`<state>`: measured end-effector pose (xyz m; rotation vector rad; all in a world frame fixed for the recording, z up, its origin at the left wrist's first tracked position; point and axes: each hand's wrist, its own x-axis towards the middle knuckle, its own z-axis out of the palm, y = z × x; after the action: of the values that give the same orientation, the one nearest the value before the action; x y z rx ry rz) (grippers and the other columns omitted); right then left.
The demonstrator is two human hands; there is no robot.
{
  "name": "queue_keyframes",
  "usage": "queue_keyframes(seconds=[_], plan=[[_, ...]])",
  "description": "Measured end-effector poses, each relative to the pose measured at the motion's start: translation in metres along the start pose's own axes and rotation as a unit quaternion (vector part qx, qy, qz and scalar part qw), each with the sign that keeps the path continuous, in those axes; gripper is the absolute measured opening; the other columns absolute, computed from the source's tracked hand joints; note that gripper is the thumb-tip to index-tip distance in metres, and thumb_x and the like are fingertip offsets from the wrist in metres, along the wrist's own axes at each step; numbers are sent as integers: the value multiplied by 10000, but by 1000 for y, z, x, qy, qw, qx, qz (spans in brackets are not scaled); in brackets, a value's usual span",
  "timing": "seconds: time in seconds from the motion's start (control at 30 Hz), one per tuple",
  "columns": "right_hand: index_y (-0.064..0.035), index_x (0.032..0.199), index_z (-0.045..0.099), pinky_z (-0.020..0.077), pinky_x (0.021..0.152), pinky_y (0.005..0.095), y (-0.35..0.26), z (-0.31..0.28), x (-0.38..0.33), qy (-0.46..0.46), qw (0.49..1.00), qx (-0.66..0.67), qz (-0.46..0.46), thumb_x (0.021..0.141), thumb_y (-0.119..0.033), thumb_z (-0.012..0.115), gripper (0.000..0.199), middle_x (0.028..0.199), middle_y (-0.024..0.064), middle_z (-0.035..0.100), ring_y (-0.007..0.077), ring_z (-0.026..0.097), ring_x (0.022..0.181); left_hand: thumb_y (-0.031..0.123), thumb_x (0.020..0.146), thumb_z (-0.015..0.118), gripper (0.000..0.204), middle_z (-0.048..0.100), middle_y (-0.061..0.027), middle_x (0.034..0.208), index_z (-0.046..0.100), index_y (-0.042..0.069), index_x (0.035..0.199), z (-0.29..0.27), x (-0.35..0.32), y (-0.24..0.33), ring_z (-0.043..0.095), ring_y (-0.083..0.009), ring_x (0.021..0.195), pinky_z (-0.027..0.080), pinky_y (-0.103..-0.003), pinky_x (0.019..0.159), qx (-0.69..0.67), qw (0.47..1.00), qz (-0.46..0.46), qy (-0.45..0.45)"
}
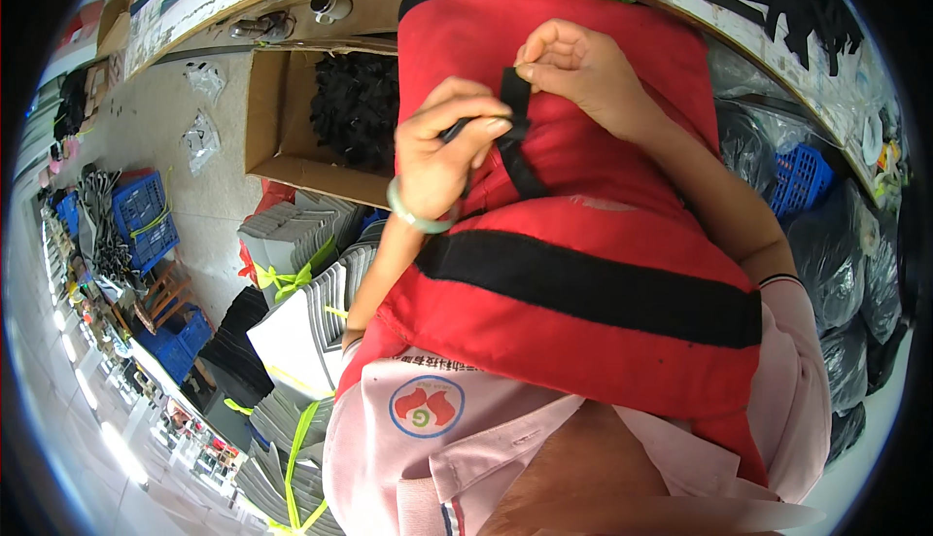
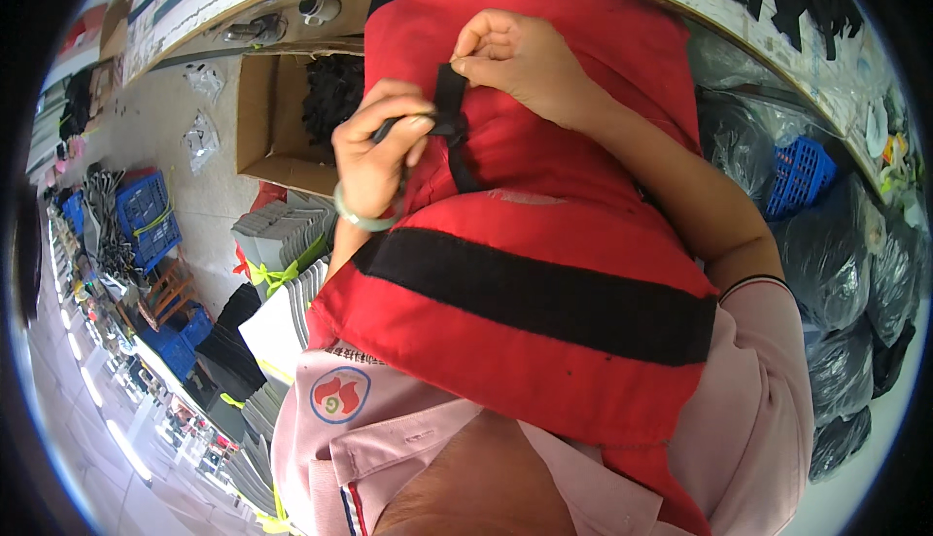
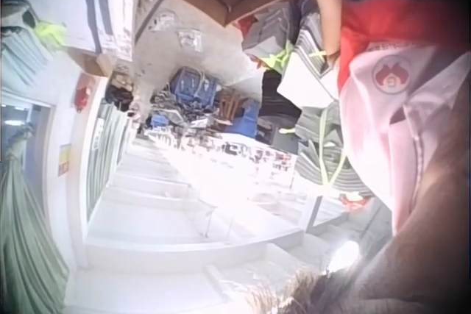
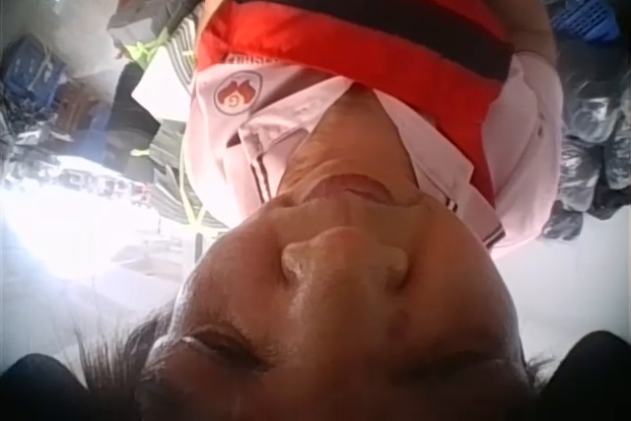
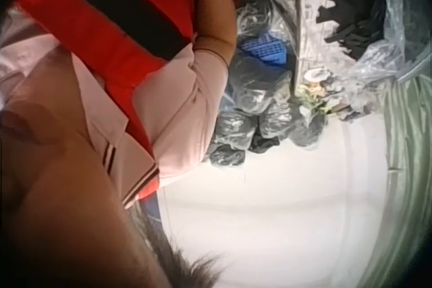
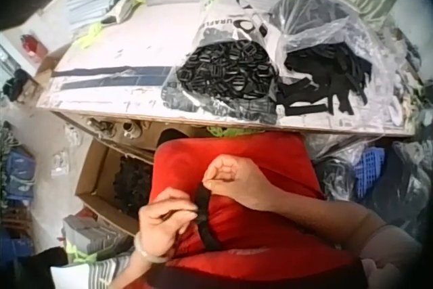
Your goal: Manually threading plastic buckles onto black nylon webbing straps.
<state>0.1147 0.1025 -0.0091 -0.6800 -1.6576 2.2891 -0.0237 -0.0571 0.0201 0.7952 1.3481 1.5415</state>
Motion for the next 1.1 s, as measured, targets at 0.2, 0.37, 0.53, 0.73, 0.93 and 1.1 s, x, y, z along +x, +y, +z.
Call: queue_keyframes(seconds=[0.2,0.37,0.53,0.73,0.93,1.1], plan=[[-17,1118,600,498,812,243,1,16,5,-21,997,-76,4,904,-126,638,244,946,72,656,129,638,925,36,896,636,133,626,-16,896,688,21,1017,-88,-19,11,451,-33,517,336,-177,436,221,943,3,250],[-11,1089,615,490,761,223,0,14,4,-117,976,-167,74,942,-174,587,221,925,46,655,94,622,851,344,1019,439,377,500,-1,736,607,6,1018,-77,-15,3,382,-65,462,286,-206,380,-69,957,-47,279],[-23,1061,603,472,681,202,3,33,7,-201,961,-117,152,978,-201,533,209,898,14,643,67,599,761,279,1021,457,330,531,-6,769,613,-10,1048,9,27,-34,428,-57,517,323,-196,438,-124,975,29,183],[-70,946,604,433,596,186,6,16,2,-78,972,55,214,961,-265,568,199,800,-18,608,45,550,662,265,1017,460,298,550,-24,825,596,10,1089,28,56,-35,490,-85,589,397,-189,517,-273,950,10,150],[-86,853,614,372,515,189,6,14,6,-51,967,91,231,894,-287,665,212,665,-39,553,36,495,559,191,981,511,196,578,-78,876,580,20,1051,4,68,-55,599,-245,857,557,-371,763,-534,834,-126,55],[-55,894,624,408,500,182,-5,-1,2,-44,982,78,167,882,-254,677,206,680,-17,568,42,523,563,258,955,577,253,599,-70,786,618,9,967,-15,72,-54,610,-198,786,497,-277,603,-508,840,-188,32]])
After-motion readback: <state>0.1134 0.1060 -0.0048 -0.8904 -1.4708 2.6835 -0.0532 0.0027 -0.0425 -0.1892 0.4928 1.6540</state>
